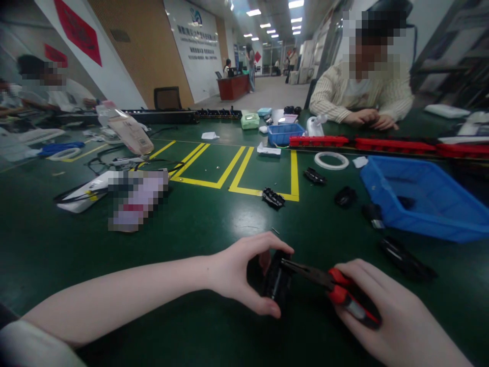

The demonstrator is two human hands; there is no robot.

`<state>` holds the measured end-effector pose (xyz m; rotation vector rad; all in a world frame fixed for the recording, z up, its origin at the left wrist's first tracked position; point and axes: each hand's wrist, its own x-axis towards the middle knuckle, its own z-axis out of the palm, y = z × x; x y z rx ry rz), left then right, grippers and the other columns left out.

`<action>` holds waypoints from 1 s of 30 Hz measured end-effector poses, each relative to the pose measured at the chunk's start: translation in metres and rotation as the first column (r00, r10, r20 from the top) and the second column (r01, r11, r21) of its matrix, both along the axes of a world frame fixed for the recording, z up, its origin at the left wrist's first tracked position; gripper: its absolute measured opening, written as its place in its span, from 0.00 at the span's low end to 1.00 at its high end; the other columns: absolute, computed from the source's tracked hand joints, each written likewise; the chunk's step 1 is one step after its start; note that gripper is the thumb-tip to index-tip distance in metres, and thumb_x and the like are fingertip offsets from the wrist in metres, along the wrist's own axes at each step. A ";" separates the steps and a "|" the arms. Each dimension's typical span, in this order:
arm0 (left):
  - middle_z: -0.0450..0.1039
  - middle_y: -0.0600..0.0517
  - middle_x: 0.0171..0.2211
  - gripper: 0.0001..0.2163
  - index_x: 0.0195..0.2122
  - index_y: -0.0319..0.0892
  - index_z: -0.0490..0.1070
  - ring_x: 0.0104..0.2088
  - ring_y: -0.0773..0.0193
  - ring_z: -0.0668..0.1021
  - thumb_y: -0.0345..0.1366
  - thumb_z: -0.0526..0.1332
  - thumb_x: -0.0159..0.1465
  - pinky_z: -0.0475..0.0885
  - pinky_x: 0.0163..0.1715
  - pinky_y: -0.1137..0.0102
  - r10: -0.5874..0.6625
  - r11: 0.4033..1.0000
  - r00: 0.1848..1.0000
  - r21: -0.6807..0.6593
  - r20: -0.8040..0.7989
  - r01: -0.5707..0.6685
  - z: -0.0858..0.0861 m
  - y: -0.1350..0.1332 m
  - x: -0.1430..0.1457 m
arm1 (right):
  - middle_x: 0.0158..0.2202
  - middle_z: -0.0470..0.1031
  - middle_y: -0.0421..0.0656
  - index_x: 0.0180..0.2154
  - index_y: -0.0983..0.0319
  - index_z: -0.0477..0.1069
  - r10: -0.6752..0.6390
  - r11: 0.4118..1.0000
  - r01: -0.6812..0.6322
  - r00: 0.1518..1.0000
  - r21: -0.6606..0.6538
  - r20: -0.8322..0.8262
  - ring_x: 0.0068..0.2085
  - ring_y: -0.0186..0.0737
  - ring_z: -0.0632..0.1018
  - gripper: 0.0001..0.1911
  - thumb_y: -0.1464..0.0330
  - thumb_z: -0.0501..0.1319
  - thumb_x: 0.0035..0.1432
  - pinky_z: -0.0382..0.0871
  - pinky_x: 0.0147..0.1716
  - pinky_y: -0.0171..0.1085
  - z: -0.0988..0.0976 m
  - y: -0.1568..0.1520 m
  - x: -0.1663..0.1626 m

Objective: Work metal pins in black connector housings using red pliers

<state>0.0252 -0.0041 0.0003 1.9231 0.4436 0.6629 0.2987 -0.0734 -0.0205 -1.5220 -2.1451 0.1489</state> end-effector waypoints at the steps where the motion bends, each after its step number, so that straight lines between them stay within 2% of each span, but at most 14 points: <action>1: 0.68 0.46 0.47 0.35 0.55 0.39 0.64 0.38 0.63 0.72 0.38 0.74 0.47 0.72 0.34 0.71 -0.006 1.000 1.000 0.002 -0.002 0.006 0.000 0.000 0.000 | 0.38 0.75 0.43 0.42 0.49 0.65 0.011 1.000 -0.011 1.000 0.006 0.007 0.36 0.48 0.79 0.11 0.66 0.56 0.55 0.73 0.33 0.44 -0.001 0.001 0.003; 7: 0.68 0.46 0.47 0.33 0.55 0.40 0.65 0.37 0.63 0.72 0.38 0.74 0.48 0.72 0.33 0.71 -0.011 1.000 1.000 -0.018 -0.007 0.011 0.000 0.000 0.000 | 0.40 0.74 0.44 0.47 0.52 0.64 0.173 0.974 -0.190 0.975 0.122 0.138 0.35 0.47 0.80 0.19 0.64 0.60 0.51 0.77 0.31 0.40 -0.005 0.008 0.018; 13: 0.68 0.46 0.47 0.34 0.55 0.41 0.64 0.37 0.62 0.73 0.39 0.74 0.48 0.72 0.34 0.69 -0.006 1.000 0.999 -0.016 -0.051 0.005 0.000 -0.001 -0.001 | 0.39 0.75 0.43 0.46 0.53 0.66 0.178 0.975 -0.192 0.976 0.111 0.125 0.35 0.46 0.80 0.17 0.65 0.61 0.51 0.77 0.31 0.40 0.000 0.010 0.015; 20: 0.68 0.47 0.46 0.33 0.54 0.42 0.64 0.36 0.63 0.73 0.39 0.73 0.47 0.72 0.33 0.70 0.022 1.000 0.998 0.003 -0.057 -0.021 0.001 -0.003 0.000 | 0.39 0.76 0.43 0.44 0.55 0.68 0.185 0.982 -0.188 0.977 0.019 0.106 0.37 0.44 0.79 0.15 0.65 0.62 0.52 0.77 0.32 0.38 0.009 0.007 0.013; 30: 0.68 0.46 0.48 0.36 0.57 0.45 0.62 0.35 0.65 0.73 0.41 0.73 0.48 0.72 0.33 0.70 0.035 0.999 0.999 0.017 -0.041 -0.035 -0.002 -0.005 0.000 | 0.39 0.75 0.47 0.44 0.59 0.68 0.185 0.972 -0.206 0.967 0.113 0.174 0.36 0.44 0.79 0.17 0.65 0.61 0.51 0.77 0.34 0.40 0.012 0.006 0.010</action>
